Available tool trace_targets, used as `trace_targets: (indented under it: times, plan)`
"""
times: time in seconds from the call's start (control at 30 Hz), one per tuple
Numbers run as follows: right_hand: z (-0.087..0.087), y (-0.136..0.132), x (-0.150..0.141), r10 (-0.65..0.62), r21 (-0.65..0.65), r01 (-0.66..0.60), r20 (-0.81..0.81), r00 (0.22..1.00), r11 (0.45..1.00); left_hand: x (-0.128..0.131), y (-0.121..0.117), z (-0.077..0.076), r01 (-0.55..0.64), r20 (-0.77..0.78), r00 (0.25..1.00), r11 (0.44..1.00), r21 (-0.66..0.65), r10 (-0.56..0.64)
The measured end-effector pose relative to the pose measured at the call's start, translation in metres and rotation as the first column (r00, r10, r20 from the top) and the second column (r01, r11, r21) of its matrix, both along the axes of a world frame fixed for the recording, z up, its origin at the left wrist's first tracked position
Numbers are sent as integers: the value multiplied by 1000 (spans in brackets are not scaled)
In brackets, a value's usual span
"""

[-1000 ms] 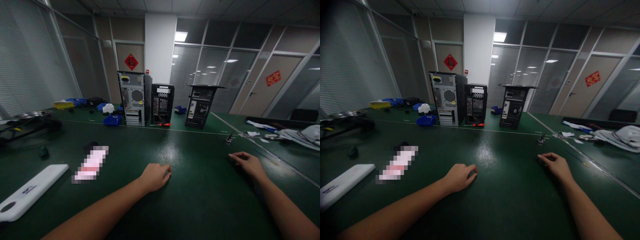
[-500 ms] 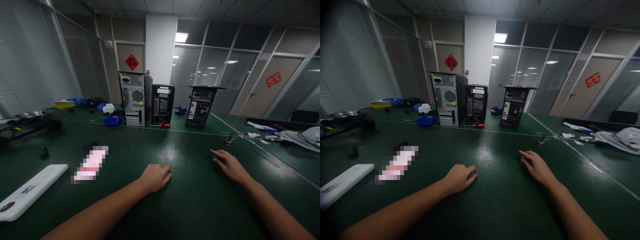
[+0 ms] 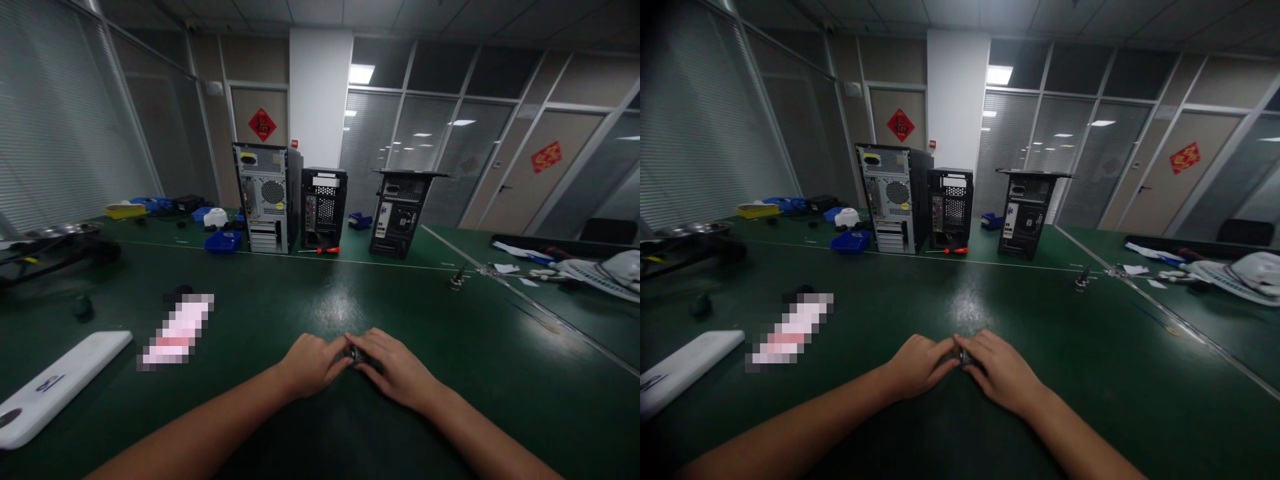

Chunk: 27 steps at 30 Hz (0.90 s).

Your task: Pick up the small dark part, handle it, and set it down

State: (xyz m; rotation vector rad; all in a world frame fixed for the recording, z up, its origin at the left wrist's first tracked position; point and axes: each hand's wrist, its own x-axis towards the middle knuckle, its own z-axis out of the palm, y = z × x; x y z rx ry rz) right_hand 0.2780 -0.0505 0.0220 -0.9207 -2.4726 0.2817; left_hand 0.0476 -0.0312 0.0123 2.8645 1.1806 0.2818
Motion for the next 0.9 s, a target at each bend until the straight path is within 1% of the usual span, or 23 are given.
trace_targets:
  times: [0.07, 0.13, 0.23, 0.3, 0.33, 0.4, 0.5, 0.63, 0.77, 0.9]
  plan:
    - [-1, 2, 2, -4, -8, 4, -10, 1000, 1000, 0, 0, 1, -10, -7, 1000, 1000, 4, 10]
    - [-3, 5, 4, -39, -24, 38, -35, 999, 999, 1, 1, 3, -35, -24, 999, 999, 6, 35]
    - [-6, 7, 7, -171, -72, 163, -128, 977, 984, 3, 2, 3, -73, -60, 995, 997, 12, 74]
    - [-7, 7, 5, -223, -124, 204, -170, 960, 971, 4, 2, 2, -73, -77, 994, 997, 19, 74]
    - [-7, 6, 4, -217, -148, 192, -174, 961, 970, 4, 2, 1, -67, -81, 994, 998, 22, 68]
    - [-6, 4, 0, -160, -184, 129, -164, 973, 974, 4, 3, -1, -51, -84, 995, 998, 20, 53]
    - [-4, 0, -5, -106, -211, 72, -157, 982, 975, 1, 4, -3, -42, -68, 997, 999, 3, 42]
    - [-4, 0, -6, -133, -221, 95, -166, 977, 971, -1, 6, -5, -36, -22, 999, 999, -12, 36]
    - [-4, 0, -5, -116, -214, 76, -182, 976, 974, -2, 8, -7, -28, 24, 999, 999, -34, 29]
    - [-1, 3, 1, -98, -151, 71, -176, 979, 986, -2, 8, -6, -36, 56, 998, 998, -46, 38]
